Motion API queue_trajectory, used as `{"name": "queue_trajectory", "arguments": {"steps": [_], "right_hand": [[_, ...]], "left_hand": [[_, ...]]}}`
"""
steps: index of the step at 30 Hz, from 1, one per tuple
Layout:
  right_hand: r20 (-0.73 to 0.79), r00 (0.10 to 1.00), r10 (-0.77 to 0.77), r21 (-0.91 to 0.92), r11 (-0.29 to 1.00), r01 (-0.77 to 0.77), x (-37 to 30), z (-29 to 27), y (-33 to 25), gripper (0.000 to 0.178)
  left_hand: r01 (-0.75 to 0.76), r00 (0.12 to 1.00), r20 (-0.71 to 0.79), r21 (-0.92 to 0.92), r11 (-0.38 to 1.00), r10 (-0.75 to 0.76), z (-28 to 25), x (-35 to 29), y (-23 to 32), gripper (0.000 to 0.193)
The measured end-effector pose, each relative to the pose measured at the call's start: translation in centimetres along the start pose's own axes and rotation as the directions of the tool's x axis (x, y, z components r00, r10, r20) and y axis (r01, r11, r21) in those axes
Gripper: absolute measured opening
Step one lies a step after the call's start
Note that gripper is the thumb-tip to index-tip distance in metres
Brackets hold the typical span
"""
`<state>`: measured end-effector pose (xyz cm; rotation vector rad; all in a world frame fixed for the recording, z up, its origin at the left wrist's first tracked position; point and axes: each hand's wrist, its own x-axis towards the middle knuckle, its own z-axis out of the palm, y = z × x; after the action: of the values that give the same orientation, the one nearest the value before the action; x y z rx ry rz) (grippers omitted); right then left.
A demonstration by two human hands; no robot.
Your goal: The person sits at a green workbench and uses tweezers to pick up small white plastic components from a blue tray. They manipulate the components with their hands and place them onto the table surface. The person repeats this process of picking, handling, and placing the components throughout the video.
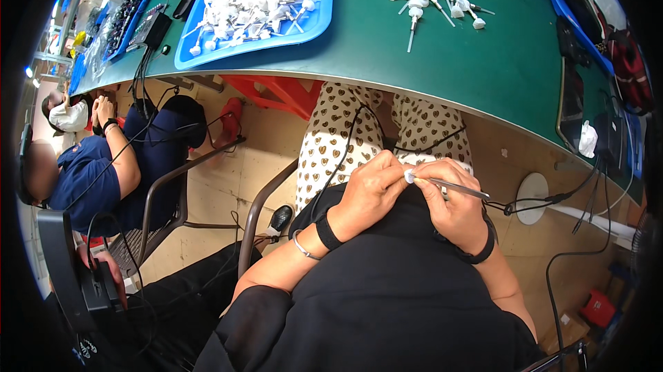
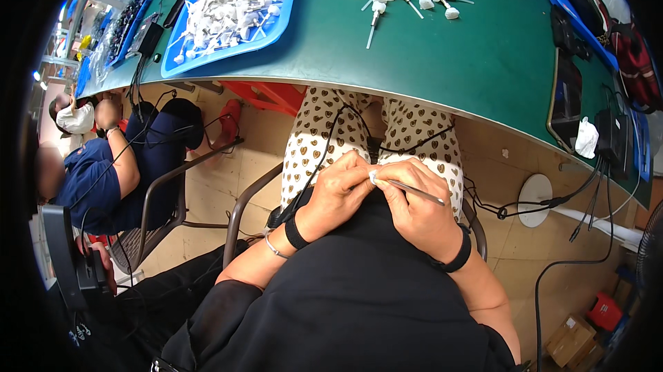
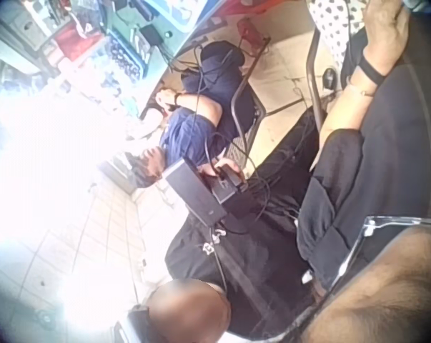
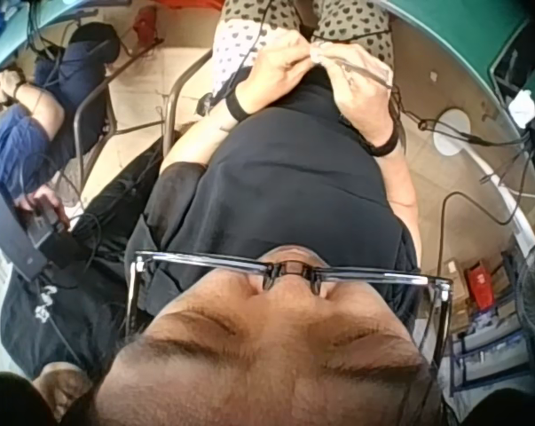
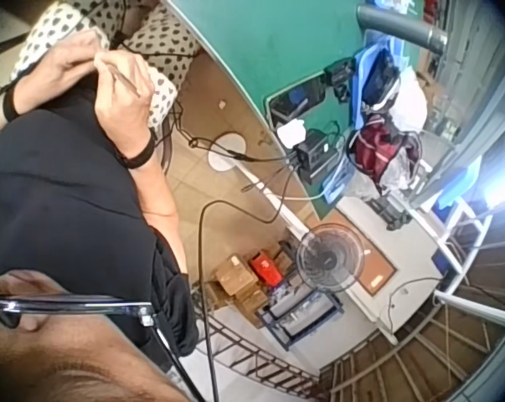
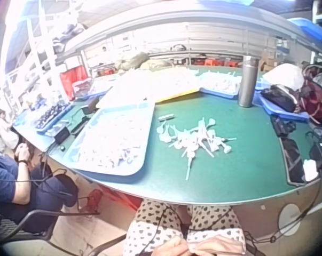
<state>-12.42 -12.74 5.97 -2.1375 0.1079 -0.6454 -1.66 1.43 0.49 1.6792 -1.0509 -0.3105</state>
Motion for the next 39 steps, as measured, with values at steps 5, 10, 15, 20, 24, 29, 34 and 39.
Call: {"name": "queue_trajectory", "arguments": {"steps": [5,10,15,20,24,29,34,39], "right_hand": [[0.020,0.985,0.170,0.049,0.984,-0.170,0.1,-0.1,-1.1,0.008],[-0.100,0.939,0.329,0.470,0.847,-0.247,-2.2,-0.3,0.7,0.017],[-0.145,0.932,0.333,0.481,0.847,-0.228,-1.9,-0.4,0.5,0.015],[-0.114,0.934,0.338,0.516,0.824,-0.235,-1.6,-0.2,0.2,0.017],[-0.095,0.930,0.355,0.454,0.847,-0.276,-1.6,-0.3,0.0,0.017],[-0.133,0.927,0.350,0.406,0.873,-0.271,-2.5,-0.4,1.5,0.014],[-0.119,0.924,0.362,0.446,0.851,-0.276,-2.7,-0.4,1.7,0.013],[-0.135,0.933,0.335,0.422,0.871,-0.252,-2.5,-0.5,1.7,0.013]], "left_hand": [[-0.001,1.000,-0.002,-0.026,1.000,0.001,0.1,-0.6,-0.6,0.015],[-0.018,1.000,-0.010,-0.192,0.981,0.017,-0.4,0.2,-0.4,0.019],[-0.064,0.988,-0.147,-0.176,0.982,0.038,-2.4,1.3,0.1,0.021],[-0.022,0.992,-0.124,-0.097,0.995,0.010,-3.4,1.9,0.7,0.026],[-0.092,0.983,-0.171,-0.158,0.983,0.065,-3.0,1.9,-0.1,0.027],[-0.159,0.967,-0.228,-0.176,0.971,0.117,-4.2,3.7,1.4,0.017],[-0.228,0.918,-0.346,-0.062,0.972,0.193,-8.0,6.4,3.9,0.014],[-0.334,0.798,-0.432,0.264,0.905,0.420,-12.5,9.4,3.3,0.012]]}}
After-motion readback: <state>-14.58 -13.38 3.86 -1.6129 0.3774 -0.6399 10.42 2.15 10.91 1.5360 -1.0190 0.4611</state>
